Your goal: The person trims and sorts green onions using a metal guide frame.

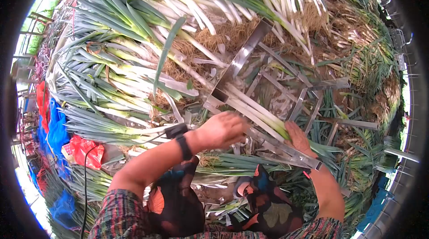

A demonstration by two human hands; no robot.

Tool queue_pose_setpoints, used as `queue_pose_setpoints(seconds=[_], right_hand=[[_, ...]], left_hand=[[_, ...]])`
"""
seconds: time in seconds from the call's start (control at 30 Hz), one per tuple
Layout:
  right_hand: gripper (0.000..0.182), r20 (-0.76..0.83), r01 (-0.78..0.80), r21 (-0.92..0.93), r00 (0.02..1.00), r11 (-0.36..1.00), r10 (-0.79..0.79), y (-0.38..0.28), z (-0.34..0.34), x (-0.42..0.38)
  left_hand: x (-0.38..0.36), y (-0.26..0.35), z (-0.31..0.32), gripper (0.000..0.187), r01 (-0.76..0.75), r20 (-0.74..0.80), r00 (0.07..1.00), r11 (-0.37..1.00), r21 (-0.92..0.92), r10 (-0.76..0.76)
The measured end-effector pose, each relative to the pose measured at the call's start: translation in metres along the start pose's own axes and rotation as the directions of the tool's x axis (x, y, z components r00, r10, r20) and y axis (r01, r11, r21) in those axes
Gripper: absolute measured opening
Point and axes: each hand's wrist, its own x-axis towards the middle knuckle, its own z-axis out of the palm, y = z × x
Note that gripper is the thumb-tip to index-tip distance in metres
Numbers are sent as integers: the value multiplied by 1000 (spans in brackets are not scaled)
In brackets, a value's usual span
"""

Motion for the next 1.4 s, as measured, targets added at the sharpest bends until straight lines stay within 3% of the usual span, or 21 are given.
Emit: queue_pose_setpoints(seconds=[0.07, 0.13, 0.17, 0.2, 0.23, 0.27, 0.4, 0.5, 0.6, 0.7, 0.73, 0.8, 0.87, 0.93, 0.97, 1.0, 1.03, 1.13, 1.2, 1.23, 1.4], right_hand=[[75, -37, 3, 84, 999, 996, 0, -11, -18, 4], [68, -17, -55, 109, 998, 993, 57, -23, -35, 5], [66, -22, -78, 166, 996, 983, 83, -28, -43, 8], [63, -30, -102, 226, 993, 969, 111, -34, -50, 11], [60, -37, -123, 286, 990, 950, 139, -37, -56, 14], [60, -41, -129, 250, 989, 959, 144, -36, -62, 16], [61, -103, -181, 205, 973, 962, 205, -28, -83, 4], [62, -26, -370, 527, 893, 765, 450, -29, -95, -19], [64, -15, -389, 577, 874, 718, 485, -30, -104, -46], [62, -90, -348, 681, 834, 645, 544, -30, -107, -61], [61, -106, -343, 707, 813, 618, 573, -34, -112, -62], [59, -131, -317, 712, 817, 626, 562, -44, -118, -59], [58, -169, -282, 718, 816, 636, 552, -54, -120, -51], [59, -186, -235, 721, 841, 652, 509, -65, -120, -40], [59, -197, -206, 729, 850, 653, 488, -75, -124, -30], [60, -212, -175, 737, 857, 653, 469, -80, -127, -24], [60, -219, -179, 736, 850, 653, 480, -81, -131, -21], [61, -233, -206, 741, 815, 640, 531, -83, -143, -22], [61, -227, -244, 754, 774, 610, 591, -86, -152, -32], [60, -237, -253, 752, 758, 608, 608, -86, -153, -38], [59, -205, -318, 735, 738, 598, 643, -97, -158, -74]], left_hand=[[-34, 14, -43, 27, 7, -113, 994, 1000, -11, -8], [-63, 8, -77, 13, 350, 5, 926, 863, 364, -377], [-83, -22, -77, 14, 272, -500, 836, 962, 21, -225], [-99, -43, -83, 11, 602, -464, 662, 786, -137, -588], [-108, -68, -98, 8, 684, -520, 611, 729, -33, -597], [-105, -87, -111, 6, 749, -522, 400, 597, -288, -753], [-87, -187, -137, 31, 876, -592, 319, 468, -113, -740], [-71, -220, -120, 41, 973, -526, 190, 232, -15, -829], [-68, -212, -115, 39, 940, -334, 266, 320, -118, -904], [-121, -180, -65, 20, 781, -374, 593, 623, 51, -713], [-139, -144, -57, 12, 759, -213, 647, 590, 276, -732], [-181, -93, -44, 43, 563, 177, 617, 587, 581, -767], [-216, -71, -57, 51, 332, 493, 707, 854, 401, -507], [-195, -60, -102, 52, 485, 760, 521, 868, 110, -387], [-171, -69, -111, 39, 638, 638, 441, 721, 272, -631], [-187, -120, -100, 32, 700, 386, 675, 711, -67, -629], [-166, -139, -103, 24, 489, -33, 695, 505, -712, -718], [-78, -209, -171, 50, 758, -464, 104, 372, -536, -880], [-48, -231, -196, 71, 664, -241, -39, 155, -732, -970], [-58, -298, -177, 81, 669, -329, -101, 180, -721, -939], [-63, -290, -162, 82, 678, -488, -151, 269, -684, -860]])
